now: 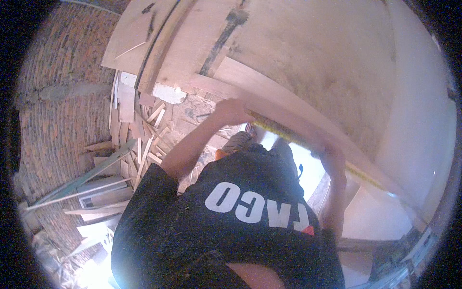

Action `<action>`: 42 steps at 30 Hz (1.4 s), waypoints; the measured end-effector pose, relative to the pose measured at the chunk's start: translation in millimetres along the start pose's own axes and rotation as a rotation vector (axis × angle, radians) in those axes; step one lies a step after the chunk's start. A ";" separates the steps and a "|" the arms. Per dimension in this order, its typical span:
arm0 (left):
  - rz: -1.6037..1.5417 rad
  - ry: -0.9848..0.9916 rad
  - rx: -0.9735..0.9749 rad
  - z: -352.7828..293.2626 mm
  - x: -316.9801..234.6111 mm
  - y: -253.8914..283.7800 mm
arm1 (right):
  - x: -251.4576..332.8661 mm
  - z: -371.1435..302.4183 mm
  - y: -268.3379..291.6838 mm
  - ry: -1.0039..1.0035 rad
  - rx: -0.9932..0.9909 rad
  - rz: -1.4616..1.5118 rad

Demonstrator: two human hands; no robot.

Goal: The person measures and marks wooden planks with a tape measure and pencil, then hammers nails to attach the planks to a larger wooden board. The person repeatedly positions, measures, and fastens pieces to build a wooden structure.

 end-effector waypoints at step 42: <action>-0.064 -0.634 0.229 20.7 -351.0 -122.6 | -203.3 -134.7 185.2 -0.426 0.047 -0.154</action>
Point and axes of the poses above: each hand's wrist, its own z-axis towards the middle knuckle, its own y-axis out of the back of the hand, x = y × z, the point moved 10 cm from there along z, towards the middle knuckle, and after that the axes turned 4 degrees about -x, right-handed, at the moved point
